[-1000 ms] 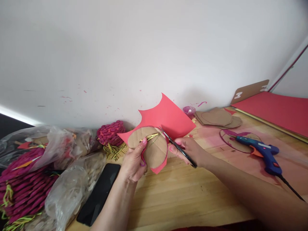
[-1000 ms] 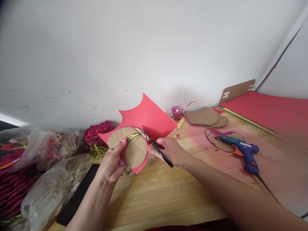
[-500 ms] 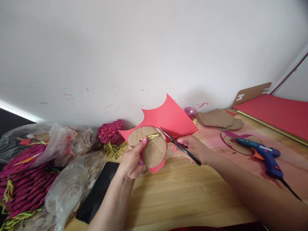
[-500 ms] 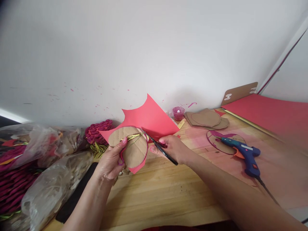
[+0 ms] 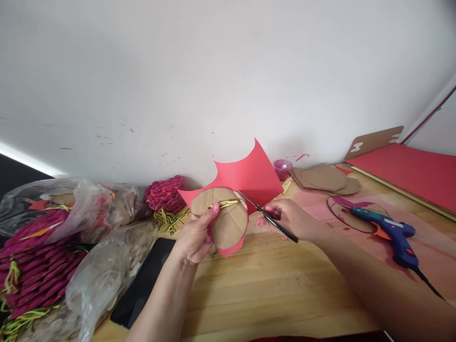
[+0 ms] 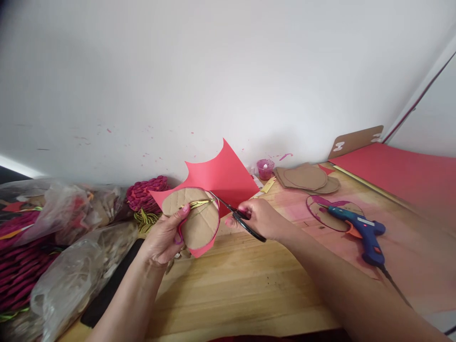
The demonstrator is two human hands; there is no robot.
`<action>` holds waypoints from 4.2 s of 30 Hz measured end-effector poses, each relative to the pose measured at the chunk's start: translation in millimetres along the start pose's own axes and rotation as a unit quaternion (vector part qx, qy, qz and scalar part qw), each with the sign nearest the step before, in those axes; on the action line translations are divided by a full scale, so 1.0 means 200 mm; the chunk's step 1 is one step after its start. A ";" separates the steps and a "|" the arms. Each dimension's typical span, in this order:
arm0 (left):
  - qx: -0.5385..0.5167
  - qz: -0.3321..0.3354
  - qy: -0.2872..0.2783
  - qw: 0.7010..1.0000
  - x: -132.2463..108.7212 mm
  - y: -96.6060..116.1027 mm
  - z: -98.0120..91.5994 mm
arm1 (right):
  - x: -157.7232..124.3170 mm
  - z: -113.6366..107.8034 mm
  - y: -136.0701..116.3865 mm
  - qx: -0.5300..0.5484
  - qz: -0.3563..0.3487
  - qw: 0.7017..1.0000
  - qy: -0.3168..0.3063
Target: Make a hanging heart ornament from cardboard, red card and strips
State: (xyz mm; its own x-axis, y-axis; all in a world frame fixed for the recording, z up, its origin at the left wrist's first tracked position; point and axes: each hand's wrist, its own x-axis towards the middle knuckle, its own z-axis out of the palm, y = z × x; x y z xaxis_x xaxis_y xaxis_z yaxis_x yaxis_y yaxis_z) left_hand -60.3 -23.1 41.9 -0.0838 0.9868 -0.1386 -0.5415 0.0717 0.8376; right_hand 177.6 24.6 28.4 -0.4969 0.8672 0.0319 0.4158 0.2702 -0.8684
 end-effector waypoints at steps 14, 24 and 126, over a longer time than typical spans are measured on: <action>0.023 -0.043 -0.024 0.998 -0.01 -0.02 0.01 | -0.01 -0.01 0.02 -0.042 -0.039 0.998 -0.013; 0.031 -0.052 -0.018 0.998 -0.01 -0.02 0.00 | 0.00 -0.03 0.04 -0.052 -0.051 0.997 -0.015; 0.113 -0.128 -0.187 0.967 -0.02 -0.12 -0.02 | -0.05 -0.12 -0.05 -0.275 -0.098 0.956 0.008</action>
State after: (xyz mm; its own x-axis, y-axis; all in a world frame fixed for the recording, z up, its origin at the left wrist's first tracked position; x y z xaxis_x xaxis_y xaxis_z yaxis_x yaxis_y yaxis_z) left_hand -51.1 -28.7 20.2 0.3603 0.9128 -0.1923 -0.3040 0.3098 0.9009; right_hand 196.2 24.0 49.5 -0.5972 0.7818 0.1792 0.6550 0.6043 -0.4536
